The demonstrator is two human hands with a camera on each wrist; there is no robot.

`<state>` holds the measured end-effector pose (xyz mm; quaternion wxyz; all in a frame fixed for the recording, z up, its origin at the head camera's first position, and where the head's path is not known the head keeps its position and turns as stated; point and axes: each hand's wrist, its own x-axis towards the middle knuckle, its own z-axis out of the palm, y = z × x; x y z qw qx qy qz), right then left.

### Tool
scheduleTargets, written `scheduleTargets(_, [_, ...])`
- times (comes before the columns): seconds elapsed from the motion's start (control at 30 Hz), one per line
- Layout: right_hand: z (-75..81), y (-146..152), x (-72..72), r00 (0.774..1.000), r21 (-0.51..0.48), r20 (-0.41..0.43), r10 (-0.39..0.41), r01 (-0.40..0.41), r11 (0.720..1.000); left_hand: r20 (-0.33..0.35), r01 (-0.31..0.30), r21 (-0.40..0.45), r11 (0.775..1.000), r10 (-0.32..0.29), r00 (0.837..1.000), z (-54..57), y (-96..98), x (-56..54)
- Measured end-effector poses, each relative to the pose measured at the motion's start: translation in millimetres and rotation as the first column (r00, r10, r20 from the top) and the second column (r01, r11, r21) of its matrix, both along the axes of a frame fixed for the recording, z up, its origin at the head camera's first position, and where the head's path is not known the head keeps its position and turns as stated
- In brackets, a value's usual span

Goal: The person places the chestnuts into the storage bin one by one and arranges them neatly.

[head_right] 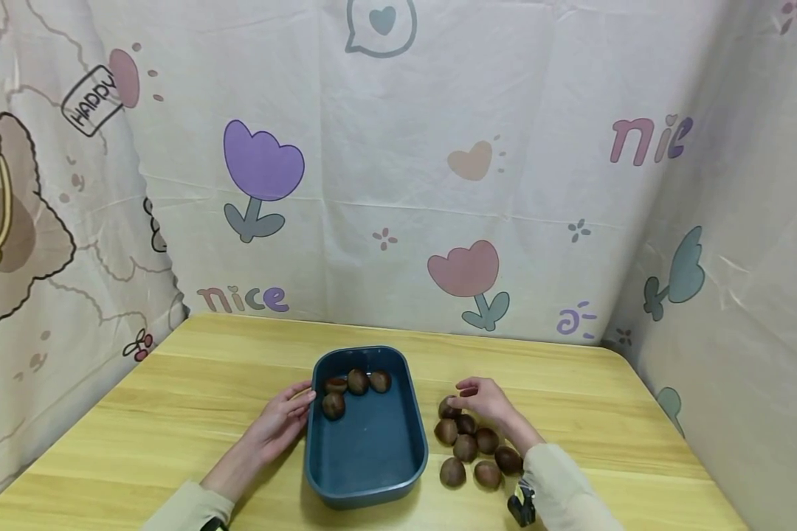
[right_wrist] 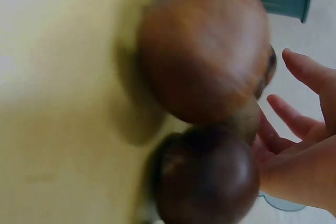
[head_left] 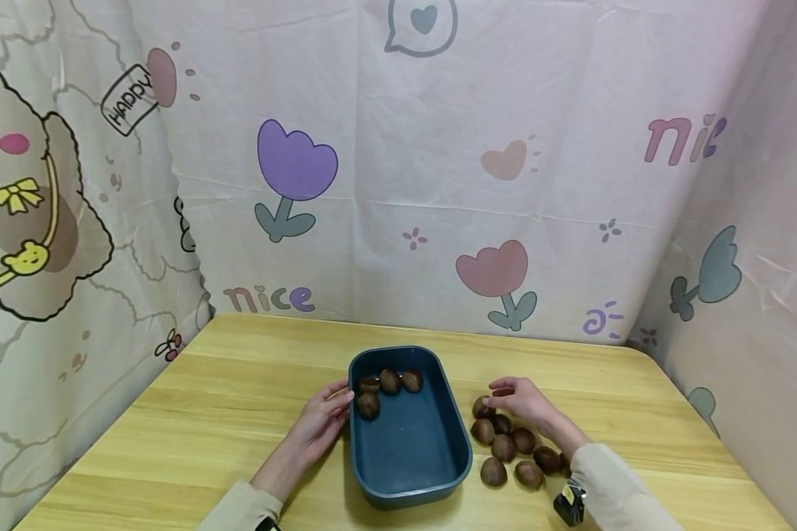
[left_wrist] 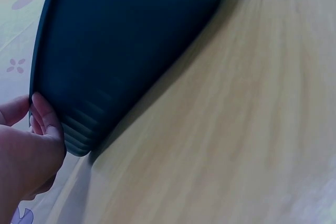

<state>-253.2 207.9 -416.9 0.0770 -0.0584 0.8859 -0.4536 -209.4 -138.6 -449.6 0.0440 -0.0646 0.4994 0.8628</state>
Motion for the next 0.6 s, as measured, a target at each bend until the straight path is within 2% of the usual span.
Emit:
scheduleTargets(0.2, [-7.4,-7.6,5.4,0.998,0.056,-0.057,0.012,-0.009,0.998,-0.008,-0.005,0.005,1.0,0.005,1.0,-0.6,-0.6,0.9])
scheduleTargets(0.6, [-11.7,-13.7,6.3,0.987,0.161,-0.158,-0.01,0.036,0.986,-0.013,0.007,0.005,1.0,-0.007,1.0,-0.8,-1.1,0.6])
